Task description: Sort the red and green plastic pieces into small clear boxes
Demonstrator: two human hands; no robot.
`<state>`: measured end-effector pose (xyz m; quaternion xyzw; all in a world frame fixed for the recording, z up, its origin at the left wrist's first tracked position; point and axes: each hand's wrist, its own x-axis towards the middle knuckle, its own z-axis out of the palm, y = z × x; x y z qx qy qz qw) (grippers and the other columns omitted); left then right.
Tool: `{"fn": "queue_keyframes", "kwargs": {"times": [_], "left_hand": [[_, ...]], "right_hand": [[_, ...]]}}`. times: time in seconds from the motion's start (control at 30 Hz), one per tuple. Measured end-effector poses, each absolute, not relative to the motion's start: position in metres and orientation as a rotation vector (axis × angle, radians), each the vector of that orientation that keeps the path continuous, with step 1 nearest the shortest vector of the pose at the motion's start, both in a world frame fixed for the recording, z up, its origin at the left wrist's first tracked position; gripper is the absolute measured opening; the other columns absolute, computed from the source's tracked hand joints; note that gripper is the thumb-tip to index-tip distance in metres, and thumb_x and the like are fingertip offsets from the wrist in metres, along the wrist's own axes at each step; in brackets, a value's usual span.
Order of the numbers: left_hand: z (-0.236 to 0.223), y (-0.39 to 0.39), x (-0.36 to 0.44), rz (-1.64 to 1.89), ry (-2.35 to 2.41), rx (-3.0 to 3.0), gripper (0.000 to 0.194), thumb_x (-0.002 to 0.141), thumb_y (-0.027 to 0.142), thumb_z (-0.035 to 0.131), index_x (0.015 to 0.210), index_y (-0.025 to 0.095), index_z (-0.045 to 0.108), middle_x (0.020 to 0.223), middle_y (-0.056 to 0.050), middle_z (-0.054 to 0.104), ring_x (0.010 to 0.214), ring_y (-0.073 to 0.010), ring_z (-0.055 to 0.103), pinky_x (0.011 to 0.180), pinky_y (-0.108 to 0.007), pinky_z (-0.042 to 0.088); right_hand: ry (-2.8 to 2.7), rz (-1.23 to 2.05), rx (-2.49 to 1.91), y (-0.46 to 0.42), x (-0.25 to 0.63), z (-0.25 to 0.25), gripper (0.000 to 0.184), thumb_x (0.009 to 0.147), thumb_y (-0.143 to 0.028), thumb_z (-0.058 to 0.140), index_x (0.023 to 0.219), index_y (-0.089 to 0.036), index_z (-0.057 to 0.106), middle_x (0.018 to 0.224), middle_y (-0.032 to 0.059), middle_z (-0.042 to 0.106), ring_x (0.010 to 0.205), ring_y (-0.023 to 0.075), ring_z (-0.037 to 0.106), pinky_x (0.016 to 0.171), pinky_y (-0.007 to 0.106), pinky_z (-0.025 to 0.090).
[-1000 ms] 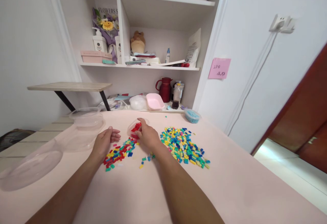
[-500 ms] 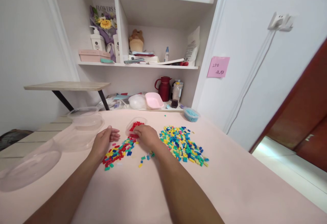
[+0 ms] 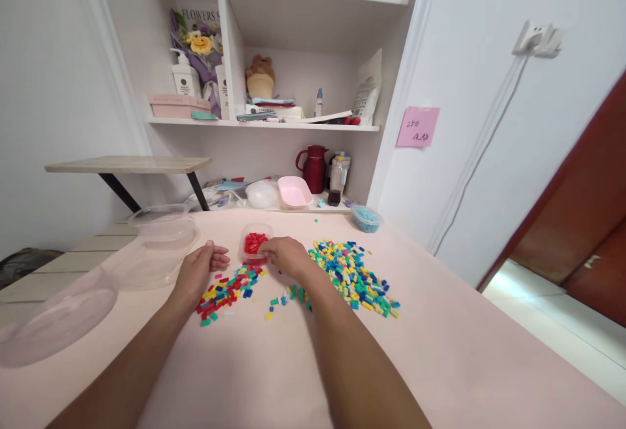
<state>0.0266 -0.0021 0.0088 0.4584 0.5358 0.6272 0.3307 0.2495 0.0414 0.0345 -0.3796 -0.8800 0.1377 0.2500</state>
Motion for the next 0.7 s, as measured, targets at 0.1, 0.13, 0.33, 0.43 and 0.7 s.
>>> {"fn": "queue_keyframes", "kwargs": {"times": [0.1,0.13,0.33,0.43,0.7], "left_hand": [[0.008,-0.002,0.026,1.635,1.398,1.197,0.053,0.072,0.067,0.058,0.075,0.015,0.07,0.066,-0.008,0.071,0.06,-0.0191,0.065,0.063,-0.033,0.051],[0.008,-0.002,0.026,1.634,1.397,1.197,0.053,0.072,0.067,0.058,0.075,0.015,0.07,0.066,-0.008,0.071,0.06,-0.019,0.065,0.063,-0.033,0.051],[0.006,0.0,0.025,1.63,1.386,1.2,0.053,0.073,0.067,0.058,0.075,0.015,0.07,0.068,-0.009,0.071,0.061,-0.0194,0.065,0.063,-0.032,0.05],[0.006,0.001,0.025,1.628,1.385,1.199,0.053,0.073,0.066,0.058,0.075,0.015,0.07,0.067,-0.008,0.071,0.06,-0.0187,0.065,0.063,-0.032,0.05],[0.004,0.001,0.025,1.618,1.384,1.2,0.053,0.074,0.066,0.057,0.075,0.015,0.07,0.067,-0.008,0.071,0.058,-0.0174,0.064,0.064,-0.032,0.051]], "right_hand": [[-2.417,0.364,-1.044,0.048,0.255,0.032,0.039,0.075,-0.004,0.047,0.096,-0.025,0.073,0.091,0.0003,0.071,0.074,0.0137,0.062,0.07,0.023,0.044],[-2.427,0.357,-1.053,0.05,0.256,0.031,0.04,0.072,-0.003,0.047,0.092,-0.024,0.074,0.091,0.0,0.071,0.074,0.0135,0.062,0.069,0.022,0.043],[-2.427,0.335,-1.077,0.055,0.257,0.025,0.035,0.069,-0.003,0.046,0.082,-0.022,0.072,0.094,0.0003,0.07,0.08,0.0141,0.061,0.071,0.022,0.042],[-2.398,0.355,-1.099,0.05,0.255,0.027,0.036,0.076,-0.006,0.044,0.093,-0.021,0.071,0.095,0.0017,0.07,0.074,0.014,0.061,0.07,0.022,0.043],[-2.388,0.346,-1.08,0.041,0.252,0.033,0.035,0.083,-0.011,0.046,0.105,-0.025,0.07,0.105,0.0015,0.069,0.081,0.0155,0.062,0.074,0.024,0.044]]}}
